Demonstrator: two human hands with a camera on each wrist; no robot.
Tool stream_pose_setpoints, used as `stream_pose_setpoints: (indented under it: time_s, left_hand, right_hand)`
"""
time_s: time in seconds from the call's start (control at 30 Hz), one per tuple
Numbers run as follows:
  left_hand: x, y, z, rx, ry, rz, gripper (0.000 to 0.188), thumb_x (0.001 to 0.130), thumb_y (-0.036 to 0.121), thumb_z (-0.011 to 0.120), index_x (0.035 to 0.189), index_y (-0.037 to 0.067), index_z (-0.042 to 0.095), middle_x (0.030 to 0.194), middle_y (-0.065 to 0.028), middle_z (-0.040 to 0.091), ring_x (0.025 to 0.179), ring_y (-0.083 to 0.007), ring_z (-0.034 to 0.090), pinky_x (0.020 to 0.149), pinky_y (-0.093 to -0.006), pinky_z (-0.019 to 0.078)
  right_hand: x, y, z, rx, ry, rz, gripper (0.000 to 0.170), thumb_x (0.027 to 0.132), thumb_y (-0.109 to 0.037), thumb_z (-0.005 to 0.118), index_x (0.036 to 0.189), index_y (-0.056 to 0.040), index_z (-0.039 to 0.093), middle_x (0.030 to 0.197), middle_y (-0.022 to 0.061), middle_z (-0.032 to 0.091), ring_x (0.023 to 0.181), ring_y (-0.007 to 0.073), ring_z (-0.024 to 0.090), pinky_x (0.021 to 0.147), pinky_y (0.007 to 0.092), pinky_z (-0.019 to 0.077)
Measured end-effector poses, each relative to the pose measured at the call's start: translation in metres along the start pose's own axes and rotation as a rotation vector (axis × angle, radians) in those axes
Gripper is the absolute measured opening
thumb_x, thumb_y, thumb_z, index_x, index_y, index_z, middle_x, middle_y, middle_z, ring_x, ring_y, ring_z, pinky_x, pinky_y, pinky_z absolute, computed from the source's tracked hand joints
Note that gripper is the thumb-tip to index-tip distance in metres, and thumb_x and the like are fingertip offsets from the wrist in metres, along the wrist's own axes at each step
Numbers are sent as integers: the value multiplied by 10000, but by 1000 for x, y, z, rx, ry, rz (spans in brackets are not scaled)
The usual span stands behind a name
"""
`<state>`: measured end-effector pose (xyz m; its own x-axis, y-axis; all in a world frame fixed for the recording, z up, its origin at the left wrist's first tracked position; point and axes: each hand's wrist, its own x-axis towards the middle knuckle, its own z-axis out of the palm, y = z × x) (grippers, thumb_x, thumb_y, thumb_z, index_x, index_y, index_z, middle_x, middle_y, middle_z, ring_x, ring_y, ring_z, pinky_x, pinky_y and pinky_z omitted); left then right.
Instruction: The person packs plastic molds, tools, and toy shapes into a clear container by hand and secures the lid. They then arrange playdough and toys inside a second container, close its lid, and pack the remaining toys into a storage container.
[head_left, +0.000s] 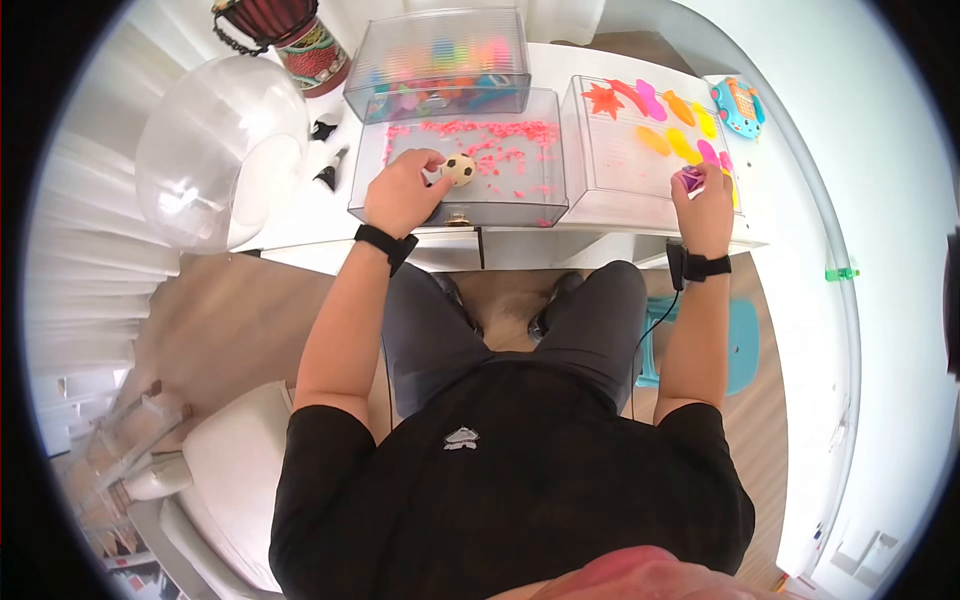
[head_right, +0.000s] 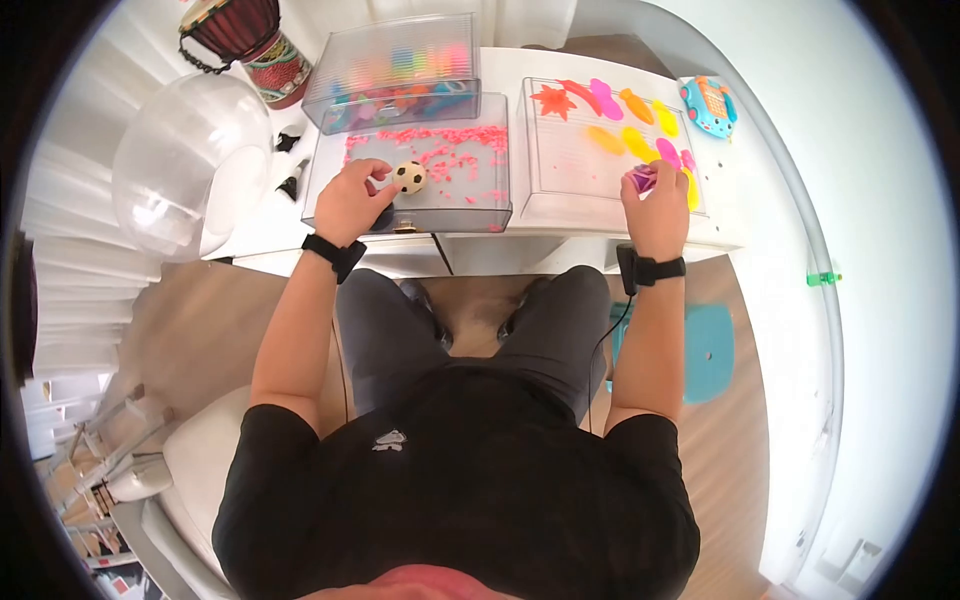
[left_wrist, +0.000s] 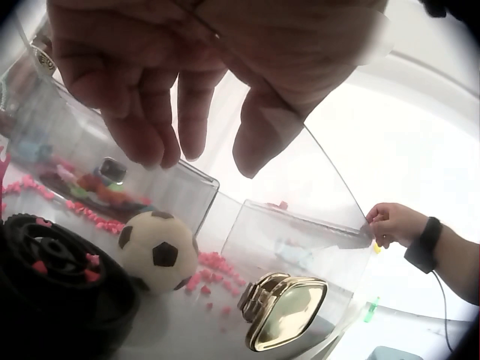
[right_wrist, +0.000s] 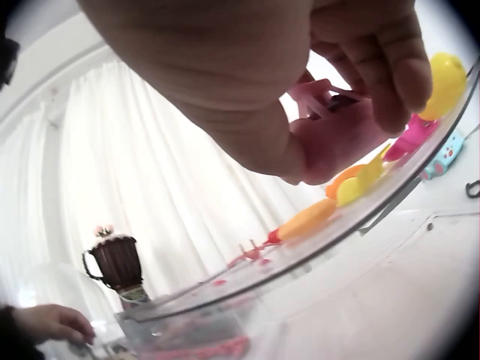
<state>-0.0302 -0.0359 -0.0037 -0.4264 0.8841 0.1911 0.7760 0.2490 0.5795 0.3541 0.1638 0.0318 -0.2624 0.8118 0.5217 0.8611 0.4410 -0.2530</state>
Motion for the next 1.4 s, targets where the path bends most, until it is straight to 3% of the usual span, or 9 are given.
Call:
stream_pose_setpoints:
  time_s: [0.1,0.27,0.73,0.8,0.87,1.03,1.23,1.33,1.4]
  left_hand:
    - [-1,-1,0,4,12,-11,316,863,324,790,1120,149,736,1029,2,734,828,-192,716,741,-365,569]
    - [-1,-2,4,7,56,43,330,874,319,809,1136,131,735,1033,-22,731,787,-183,697,710,-353,562]
    - [14,41,-7,-246,-186,283,587,807,109,841,1354,89,631,1299,-103,627,916,-226,692,841,-355,571]
    - [27,38,4,-253,-204,332,526,835,202,836,1315,111,639,1272,-127,632,932,-285,710,849,-393,590]
    - [38,31,17,-139,-131,586,476,841,167,814,1281,82,655,1214,-135,656,950,-315,710,867,-402,587]
    - [50,45,6,-166,-327,358,384,832,133,775,1187,11,696,1066,-182,738,994,-320,719,874,-414,576]
    - [83,25,1,39,-675,320,379,805,156,796,1139,-1,707,1071,-172,748,1010,-313,719,885,-417,563]
    - [91,28,2,162,-821,353,357,788,166,800,1100,6,733,1058,-184,762,993,-331,721,877,-426,561]
    - [95,35,7,251,-862,388,347,782,174,801,1088,20,747,1047,-186,768,980,-338,721,872,-431,560]
  right_hand:
    - [-6,-36,-5,590,-107,-18,460,846,-97,855,1239,-43,622,1110,122,636,837,209,669,700,318,571]
    - [-16,-119,15,1036,-244,-274,437,857,-45,806,1248,-32,610,1162,133,596,920,225,663,776,331,585]
    - [-26,-180,104,1001,-494,-146,503,835,-215,838,1247,-17,628,1194,180,657,1062,297,666,908,403,557]
    - [-28,-179,109,1033,-495,-101,498,867,-245,827,1254,-2,631,1165,176,681,1027,281,688,884,393,567]
    - [-26,-178,96,1025,-535,-53,502,887,-256,816,1266,10,621,1156,176,679,991,272,697,862,384,574]
    - [-23,-183,67,1152,-608,165,527,936,-288,785,1296,42,589,1182,191,648,914,245,713,800,361,587]
    - [-30,-177,102,1010,-283,-37,502,955,-310,769,1269,41,596,1172,173,657,807,174,670,732,345,559]
    - [-32,-179,98,950,-279,-103,475,955,-287,761,1261,40,603,1178,180,641,799,183,660,730,357,556]
    - [-33,-182,89,955,-310,-104,442,933,-279,750,1216,35,620,1201,212,615,823,279,661,765,405,552]
